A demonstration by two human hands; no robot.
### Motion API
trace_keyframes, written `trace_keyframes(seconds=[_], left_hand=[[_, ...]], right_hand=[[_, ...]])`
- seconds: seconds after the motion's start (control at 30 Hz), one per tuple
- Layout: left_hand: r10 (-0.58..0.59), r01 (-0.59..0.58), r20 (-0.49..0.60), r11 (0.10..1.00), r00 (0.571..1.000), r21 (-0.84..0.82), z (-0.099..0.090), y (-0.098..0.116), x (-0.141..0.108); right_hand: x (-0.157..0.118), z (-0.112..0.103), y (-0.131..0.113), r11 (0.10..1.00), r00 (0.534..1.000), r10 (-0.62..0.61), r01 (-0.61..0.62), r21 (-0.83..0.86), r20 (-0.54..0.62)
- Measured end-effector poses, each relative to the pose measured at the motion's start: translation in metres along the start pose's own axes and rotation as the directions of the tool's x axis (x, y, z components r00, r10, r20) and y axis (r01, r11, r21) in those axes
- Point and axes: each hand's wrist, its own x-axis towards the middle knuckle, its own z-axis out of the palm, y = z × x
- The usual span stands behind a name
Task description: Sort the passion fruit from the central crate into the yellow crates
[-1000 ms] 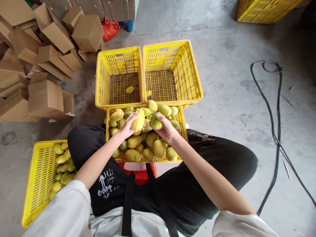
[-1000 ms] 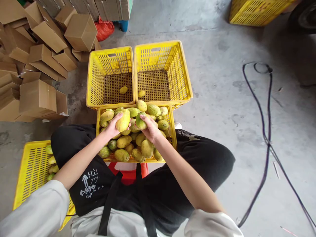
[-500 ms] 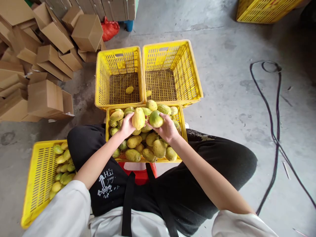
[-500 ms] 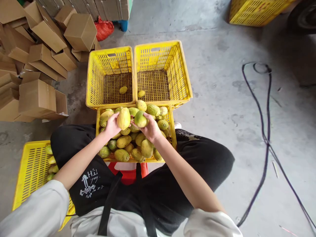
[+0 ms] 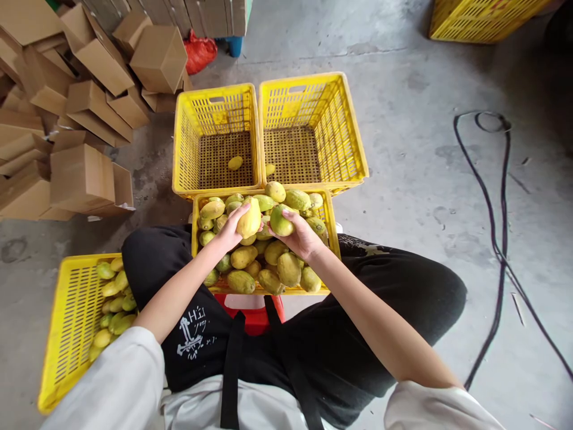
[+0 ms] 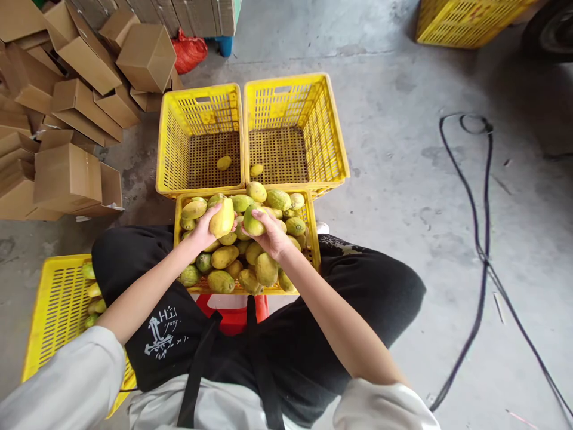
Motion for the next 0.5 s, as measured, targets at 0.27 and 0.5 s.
trace_keyframes(seconds=[0.27,0.5], left_hand=[[0.009,-0.012,-0.021,0.989,1.0,-0.149,-0.0052,-0.0001,0.0029],[-0.018,0.016,-0.008,0.983,1.0,-0.182,-0.0052,-0.0004,0.0046]], right_hand=[[-0.0014,0.0017,-0.0079,0.994,0.996,0.038,-0.046,0.098,0.076],[-0.0003,0.0003,-0.0072,0.994,0.994,0.006,-0.018,0.112,0.106]])
